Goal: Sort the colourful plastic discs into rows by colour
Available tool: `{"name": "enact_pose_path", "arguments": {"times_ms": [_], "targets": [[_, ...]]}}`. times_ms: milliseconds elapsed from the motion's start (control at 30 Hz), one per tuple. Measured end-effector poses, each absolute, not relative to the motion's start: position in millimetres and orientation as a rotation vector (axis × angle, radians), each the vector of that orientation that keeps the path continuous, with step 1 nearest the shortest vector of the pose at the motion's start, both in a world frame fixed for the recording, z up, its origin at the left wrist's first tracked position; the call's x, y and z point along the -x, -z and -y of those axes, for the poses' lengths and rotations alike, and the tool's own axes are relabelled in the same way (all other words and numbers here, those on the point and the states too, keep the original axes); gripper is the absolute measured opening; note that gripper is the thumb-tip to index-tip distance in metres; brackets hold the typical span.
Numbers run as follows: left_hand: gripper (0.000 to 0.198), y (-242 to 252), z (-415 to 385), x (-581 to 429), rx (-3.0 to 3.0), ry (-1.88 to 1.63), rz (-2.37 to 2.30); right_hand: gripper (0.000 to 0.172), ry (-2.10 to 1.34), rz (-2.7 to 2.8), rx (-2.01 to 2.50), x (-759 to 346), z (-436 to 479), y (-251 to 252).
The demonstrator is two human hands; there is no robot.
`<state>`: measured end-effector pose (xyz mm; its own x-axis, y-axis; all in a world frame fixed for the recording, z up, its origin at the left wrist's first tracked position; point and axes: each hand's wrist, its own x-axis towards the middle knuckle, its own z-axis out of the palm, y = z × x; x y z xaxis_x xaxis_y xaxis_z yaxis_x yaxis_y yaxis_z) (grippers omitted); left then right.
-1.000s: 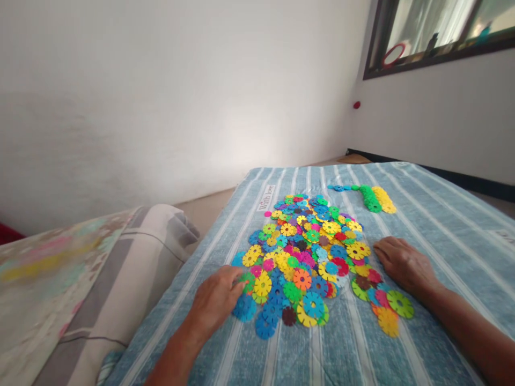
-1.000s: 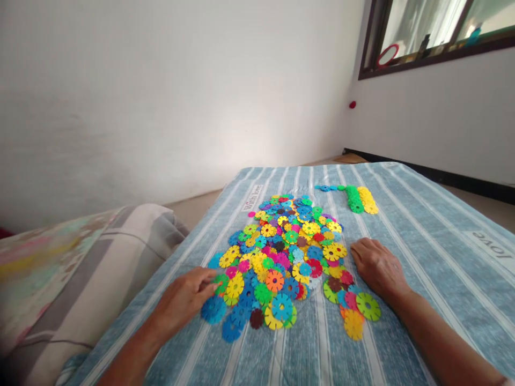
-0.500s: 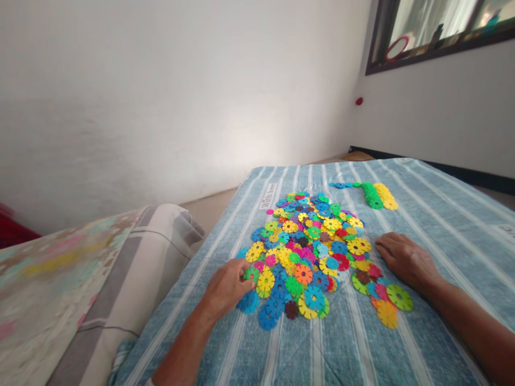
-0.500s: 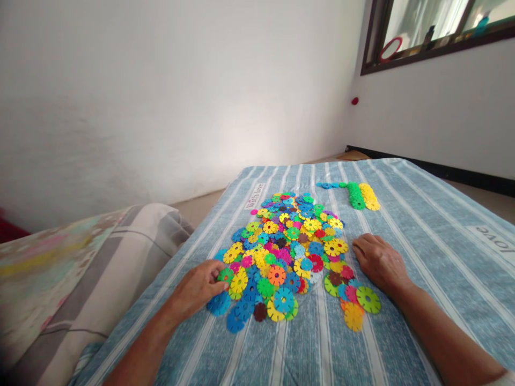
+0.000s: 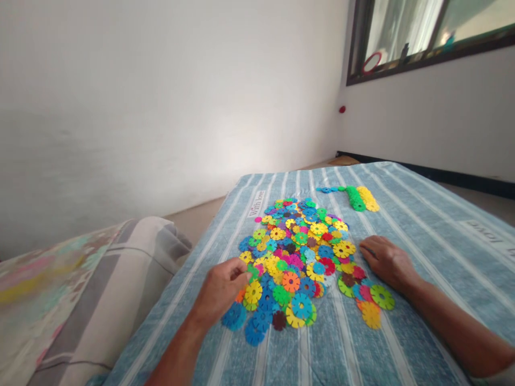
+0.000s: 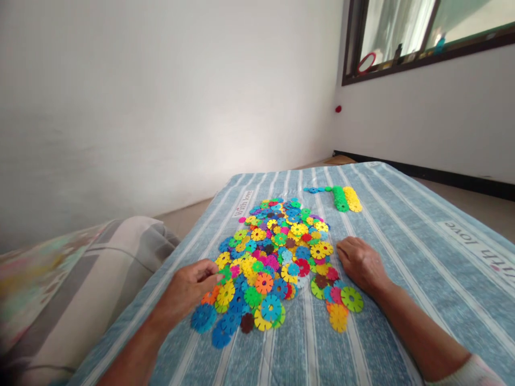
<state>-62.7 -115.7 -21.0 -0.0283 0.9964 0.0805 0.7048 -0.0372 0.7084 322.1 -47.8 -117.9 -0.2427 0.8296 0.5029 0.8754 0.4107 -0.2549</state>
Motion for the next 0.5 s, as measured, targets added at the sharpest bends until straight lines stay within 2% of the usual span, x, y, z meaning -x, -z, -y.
{"name": "enact_pose_path", "arguments": {"times_ms": [133, 300, 500], "targets": [[0.019, 10, 106, 25, -1.838, -0.858, -1.618, 0.027, -0.048, 2.040, 1.280, -295, 60, 100], [0.016, 15, 99, -17, -1.937, -0.811, -1.445, 0.020, -0.472, 2.043, 1.060, -253, 81, 76], [0.013, 28, 100, -41, -2.069, -0.840, -1.357, 0.021, -0.575, 1.992, 0.952, -233, 94, 68]]}}
